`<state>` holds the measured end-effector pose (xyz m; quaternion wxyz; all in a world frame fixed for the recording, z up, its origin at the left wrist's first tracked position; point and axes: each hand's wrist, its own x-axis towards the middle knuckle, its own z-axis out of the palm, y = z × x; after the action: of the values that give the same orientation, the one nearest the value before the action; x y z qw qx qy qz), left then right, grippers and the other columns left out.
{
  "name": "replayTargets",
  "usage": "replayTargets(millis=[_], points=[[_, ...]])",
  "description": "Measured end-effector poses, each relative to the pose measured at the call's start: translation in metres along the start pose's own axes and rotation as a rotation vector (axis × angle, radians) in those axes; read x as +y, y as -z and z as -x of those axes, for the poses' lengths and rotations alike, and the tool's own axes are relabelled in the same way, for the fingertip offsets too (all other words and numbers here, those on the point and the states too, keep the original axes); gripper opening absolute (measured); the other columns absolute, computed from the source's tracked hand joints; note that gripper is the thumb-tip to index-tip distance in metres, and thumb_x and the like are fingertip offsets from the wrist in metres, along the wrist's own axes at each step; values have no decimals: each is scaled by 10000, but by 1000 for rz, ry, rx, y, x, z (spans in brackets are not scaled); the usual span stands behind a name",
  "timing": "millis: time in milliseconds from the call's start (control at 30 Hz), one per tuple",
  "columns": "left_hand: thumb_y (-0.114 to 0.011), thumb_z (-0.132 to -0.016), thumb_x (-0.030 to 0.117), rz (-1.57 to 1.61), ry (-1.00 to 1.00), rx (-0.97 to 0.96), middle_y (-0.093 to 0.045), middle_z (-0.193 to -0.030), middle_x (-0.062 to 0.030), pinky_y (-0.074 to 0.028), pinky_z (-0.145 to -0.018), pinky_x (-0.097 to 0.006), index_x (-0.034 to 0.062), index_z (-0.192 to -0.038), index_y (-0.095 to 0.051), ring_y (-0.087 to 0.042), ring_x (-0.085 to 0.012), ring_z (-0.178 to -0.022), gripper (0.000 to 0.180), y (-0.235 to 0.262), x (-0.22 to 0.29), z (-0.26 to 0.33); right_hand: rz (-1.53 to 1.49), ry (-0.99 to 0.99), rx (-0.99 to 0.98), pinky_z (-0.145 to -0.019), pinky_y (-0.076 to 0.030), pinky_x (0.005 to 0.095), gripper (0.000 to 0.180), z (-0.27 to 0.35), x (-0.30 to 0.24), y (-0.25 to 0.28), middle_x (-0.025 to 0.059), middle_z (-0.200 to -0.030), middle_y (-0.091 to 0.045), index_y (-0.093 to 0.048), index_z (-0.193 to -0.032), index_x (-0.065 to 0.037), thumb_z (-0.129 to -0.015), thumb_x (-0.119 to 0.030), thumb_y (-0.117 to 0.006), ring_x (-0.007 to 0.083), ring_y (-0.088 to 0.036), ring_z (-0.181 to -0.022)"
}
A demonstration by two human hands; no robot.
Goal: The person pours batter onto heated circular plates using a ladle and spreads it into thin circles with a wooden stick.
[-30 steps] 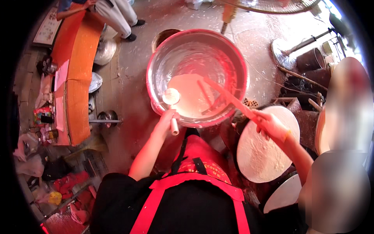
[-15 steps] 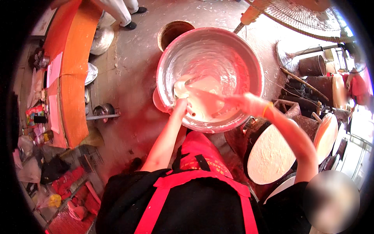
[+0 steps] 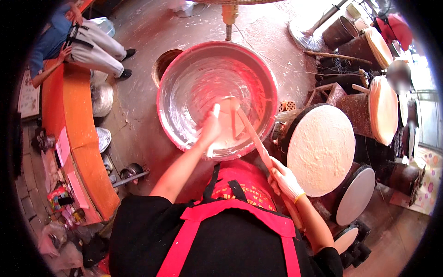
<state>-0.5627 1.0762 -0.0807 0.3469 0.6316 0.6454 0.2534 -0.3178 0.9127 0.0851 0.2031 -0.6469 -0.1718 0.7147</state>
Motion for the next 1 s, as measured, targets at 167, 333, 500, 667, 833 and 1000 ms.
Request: replayTargets(millis=[167, 333, 500, 667, 833, 1000], points=[[-505, -852, 101, -194, 166, 71, -606, -902, -307, -497, -678, -471, -94, -1158, -403, -640, -397, -791, 377, -4, -89, -15, 25, -81, 77, -363, -344, 226, 439, -23, 6, 6, 47, -657, -486, -359, -1421, -215, -983, -192, -382, 83, -384, -418], [-493, -847, 76, 251, 472, -113, -546, -717, -172, -455, -419, -384, -81, -1093, -391, -565, -297, -491, 309, -43, -124, -5, 339, -47, -24, -335, -327, 242, 435, -58, -16, -9, 21, -594, -464, -368, -1416, -217, -982, -199, -375, 87, -379, -380], [-458, -860, -8, 1280, 1111, -462, -416, -661, -32, -352, -346, -206, 36, -975, -428, -432, -101, -458, 127, -48, -102, 0, 784, 238, -102, -490, -450, 369, 471, -55, -13, -6, 154, -649, -550, -354, -1411, -148, -945, -130, -419, 218, -564, -515], [-474, -883, 11, 1565, 946, -420, -364, -638, 8, -271, -342, -145, 46, -1034, -389, -333, -37, -446, 176, -39, -38, 51, 1002, 498, -11, -664, -476, 449, 625, -16, 14, 14, 222, -825, -617, -255, -1451, -144, -865, -19, -432, 402, -607, -729], [-472, -865, -29, 1705, 626, -281, -365, -648, 18, -261, -333, -140, 44, -1090, -391, -334, -27, -441, 250, 12, 35, 95, 1109, 540, -21, -680, -467, 491, 682, 20, 43, 28, 242, -860, -616, -175, -1474, -165, -870, -49, -469, 421, -608, -761], [-476, -900, -4, 1828, 405, -231, -386, -674, 5, -270, -346, -145, 23, -1083, -427, -340, -27, -461, 191, 81, 116, 135, 1092, 885, 9, -647, -481, 489, 679, 49, 62, 45, 203, -799, -590, -179, -1473, -172, -876, -87, -489, 390, -606, -701]])
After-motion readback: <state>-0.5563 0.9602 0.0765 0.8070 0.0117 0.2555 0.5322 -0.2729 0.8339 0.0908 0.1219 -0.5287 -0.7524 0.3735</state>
